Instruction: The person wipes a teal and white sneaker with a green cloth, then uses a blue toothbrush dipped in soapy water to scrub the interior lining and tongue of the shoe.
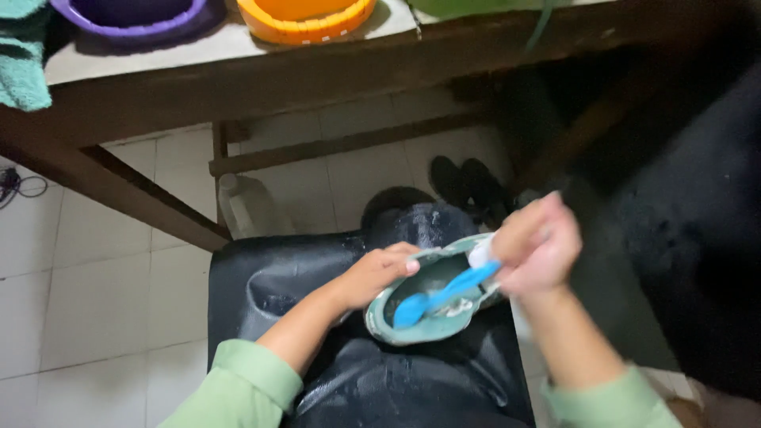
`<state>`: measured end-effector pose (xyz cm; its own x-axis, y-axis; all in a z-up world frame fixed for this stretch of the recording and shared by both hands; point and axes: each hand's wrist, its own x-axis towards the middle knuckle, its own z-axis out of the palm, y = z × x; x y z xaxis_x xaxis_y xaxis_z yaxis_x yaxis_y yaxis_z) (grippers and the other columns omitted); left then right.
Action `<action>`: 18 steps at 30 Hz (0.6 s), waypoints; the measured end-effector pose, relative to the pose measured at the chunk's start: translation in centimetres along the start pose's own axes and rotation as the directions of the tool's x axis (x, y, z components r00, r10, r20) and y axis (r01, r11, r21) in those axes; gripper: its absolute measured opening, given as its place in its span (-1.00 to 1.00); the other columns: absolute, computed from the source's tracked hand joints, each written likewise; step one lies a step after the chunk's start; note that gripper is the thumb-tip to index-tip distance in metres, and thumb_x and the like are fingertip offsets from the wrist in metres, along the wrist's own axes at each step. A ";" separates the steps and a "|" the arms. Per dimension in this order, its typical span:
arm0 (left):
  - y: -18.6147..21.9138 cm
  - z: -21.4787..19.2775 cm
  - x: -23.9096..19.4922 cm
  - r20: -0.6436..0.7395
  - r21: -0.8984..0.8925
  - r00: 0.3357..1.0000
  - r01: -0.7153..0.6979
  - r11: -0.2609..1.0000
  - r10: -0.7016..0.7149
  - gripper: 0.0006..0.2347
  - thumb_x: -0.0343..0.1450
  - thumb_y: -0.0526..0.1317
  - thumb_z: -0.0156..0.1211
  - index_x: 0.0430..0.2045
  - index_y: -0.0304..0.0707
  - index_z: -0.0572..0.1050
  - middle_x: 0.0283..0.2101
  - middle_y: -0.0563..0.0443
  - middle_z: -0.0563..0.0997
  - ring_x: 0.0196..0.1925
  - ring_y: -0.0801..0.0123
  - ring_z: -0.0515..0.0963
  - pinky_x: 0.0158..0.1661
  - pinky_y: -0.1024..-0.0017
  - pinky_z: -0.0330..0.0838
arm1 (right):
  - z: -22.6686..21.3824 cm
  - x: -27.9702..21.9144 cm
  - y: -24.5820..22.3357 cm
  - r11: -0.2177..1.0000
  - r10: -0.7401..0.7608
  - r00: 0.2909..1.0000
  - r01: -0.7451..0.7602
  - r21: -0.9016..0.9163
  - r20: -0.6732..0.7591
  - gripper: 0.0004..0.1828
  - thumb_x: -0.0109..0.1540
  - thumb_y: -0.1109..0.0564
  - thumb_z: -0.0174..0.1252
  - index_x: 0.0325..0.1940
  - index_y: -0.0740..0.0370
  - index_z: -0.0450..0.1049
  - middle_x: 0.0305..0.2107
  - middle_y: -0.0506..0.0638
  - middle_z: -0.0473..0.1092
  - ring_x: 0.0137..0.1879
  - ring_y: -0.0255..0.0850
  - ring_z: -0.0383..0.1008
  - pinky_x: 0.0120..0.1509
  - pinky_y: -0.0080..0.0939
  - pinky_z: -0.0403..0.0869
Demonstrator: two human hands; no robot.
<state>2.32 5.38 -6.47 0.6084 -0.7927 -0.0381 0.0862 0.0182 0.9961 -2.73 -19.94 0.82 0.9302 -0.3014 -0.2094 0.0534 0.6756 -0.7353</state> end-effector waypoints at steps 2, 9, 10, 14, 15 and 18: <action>0.6 0.1 -0.1 -0.029 0.033 0.999 -0.018 0.999 0.019 -0.73 0.53 -0.12 0.11 -0.07 -0.31 0.64 0.13 -0.16 0.60 0.27 0.14 0.49 0.33 0.07 0.21 | -3.1 2.8 -2.5 0.976 -0.212 0.975 0.214 -0.025 0.072 -0.44 0.38 -0.33 -0.17 -0.65 -0.15 0.03 -0.79 -0.22 -0.23 -0.74 -0.37 -0.22 -0.66 -0.32 -0.09; -0.1 0.2 0.1 -0.016 0.025 1.000 -0.007 1.000 0.008 -0.68 0.55 -0.07 0.05 -0.05 -0.34 0.63 0.15 -0.21 0.58 0.26 0.10 0.47 0.34 0.03 0.18 | -1.0 -0.9 -1.0 0.997 -0.076 0.996 0.077 -0.015 0.039 -0.32 0.39 -0.32 -0.19 -0.77 -0.03 0.03 -0.91 -0.11 -0.03 -0.82 -0.28 -0.02 -0.69 -0.33 -0.01; 0.7 0.6 0.3 -0.040 0.101 0.995 0.097 0.990 -0.094 -0.63 0.51 0.03 0.01 -0.07 -0.23 0.64 0.12 -0.05 0.55 0.19 0.27 0.50 0.26 0.26 0.23 | -3.2 0.6 -2.9 0.996 -0.087 0.992 0.089 -0.015 0.090 -0.40 0.37 -0.26 -0.16 -0.71 -0.05 0.02 -0.84 -0.17 -0.12 -0.77 -0.34 -0.15 -0.67 -0.35 -0.11; 3.8 1.5 -0.1 -0.059 0.113 0.997 0.062 0.992 -0.056 -0.68 0.52 -0.07 0.09 -0.08 -0.35 0.63 0.11 -0.22 0.58 0.24 -0.02 0.50 0.32 0.05 0.23 | 0.0 -1.9 1.2 0.990 -0.127 0.992 0.128 -0.058 0.017 -0.31 0.39 -0.30 -0.16 -0.79 -0.04 0.10 -0.89 -0.09 0.07 -0.80 -0.27 0.09 -0.67 -0.30 0.03; 4.0 1.4 -0.1 -0.058 0.116 0.997 0.061 0.991 -0.054 -0.68 0.52 -0.07 0.09 -0.08 -0.35 0.63 0.11 -0.22 0.58 0.24 -0.02 0.50 0.32 0.05 0.23 | -1.9 -0.8 0.7 0.990 -0.130 0.991 0.130 -0.056 0.018 -0.31 0.39 -0.30 -0.16 -0.79 -0.04 0.10 -0.89 -0.09 0.07 -0.80 -0.27 0.09 -0.67 -0.30 0.03; 3.6 1.3 0.0 -0.057 0.103 0.995 0.086 0.991 -0.080 -0.65 0.53 -0.01 0.09 -0.03 -0.29 0.63 0.12 -0.17 0.58 0.26 0.02 0.50 0.32 0.06 0.23 | -6.3 1.8 -1.1 0.985 -0.148 0.985 0.155 -0.071 0.089 -0.32 0.40 -0.31 -0.19 -0.75 -0.01 0.15 -0.91 0.00 0.06 -0.81 -0.17 0.12 -0.66 -0.21 0.11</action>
<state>1.58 4.66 -2.80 0.6432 -0.7559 -0.1222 0.0559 -0.1129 0.9920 -3.35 -25.47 -2.76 0.9408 -0.3367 -0.0396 0.1708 0.5715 -0.8026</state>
